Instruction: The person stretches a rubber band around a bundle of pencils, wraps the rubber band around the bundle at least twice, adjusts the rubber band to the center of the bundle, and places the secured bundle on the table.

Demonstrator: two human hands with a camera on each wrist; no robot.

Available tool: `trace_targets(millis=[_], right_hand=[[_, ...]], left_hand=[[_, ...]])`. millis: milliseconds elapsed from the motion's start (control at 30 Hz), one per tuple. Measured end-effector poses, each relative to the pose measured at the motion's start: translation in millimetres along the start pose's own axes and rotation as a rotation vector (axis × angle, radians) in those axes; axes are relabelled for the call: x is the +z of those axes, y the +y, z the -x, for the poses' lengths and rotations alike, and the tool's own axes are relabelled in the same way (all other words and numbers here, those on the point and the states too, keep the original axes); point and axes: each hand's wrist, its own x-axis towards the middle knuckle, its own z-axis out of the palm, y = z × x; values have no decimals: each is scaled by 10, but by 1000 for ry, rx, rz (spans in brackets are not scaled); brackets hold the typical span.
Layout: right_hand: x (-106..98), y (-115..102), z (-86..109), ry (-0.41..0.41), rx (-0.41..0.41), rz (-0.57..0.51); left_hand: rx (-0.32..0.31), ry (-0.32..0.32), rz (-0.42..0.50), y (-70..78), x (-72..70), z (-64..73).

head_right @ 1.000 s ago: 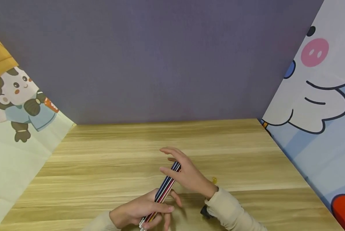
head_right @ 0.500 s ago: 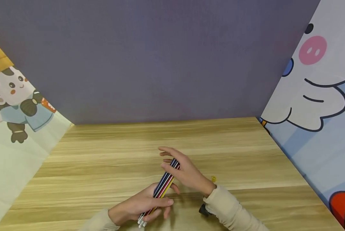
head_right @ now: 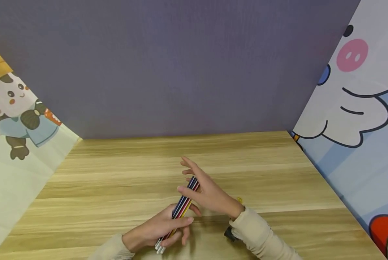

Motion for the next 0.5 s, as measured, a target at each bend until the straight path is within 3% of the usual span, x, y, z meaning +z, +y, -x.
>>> trace_targets(millis=[200,367,500], right_hand=[[-126,17,98,50,24,88],[-295,54,359,56,82,176],[-481,95,577,105,125,239]], left_hand=[[18,94,83,11,-65,-6],[1,164,137,22,-85,11],[1,195,134,35,-109,19]])
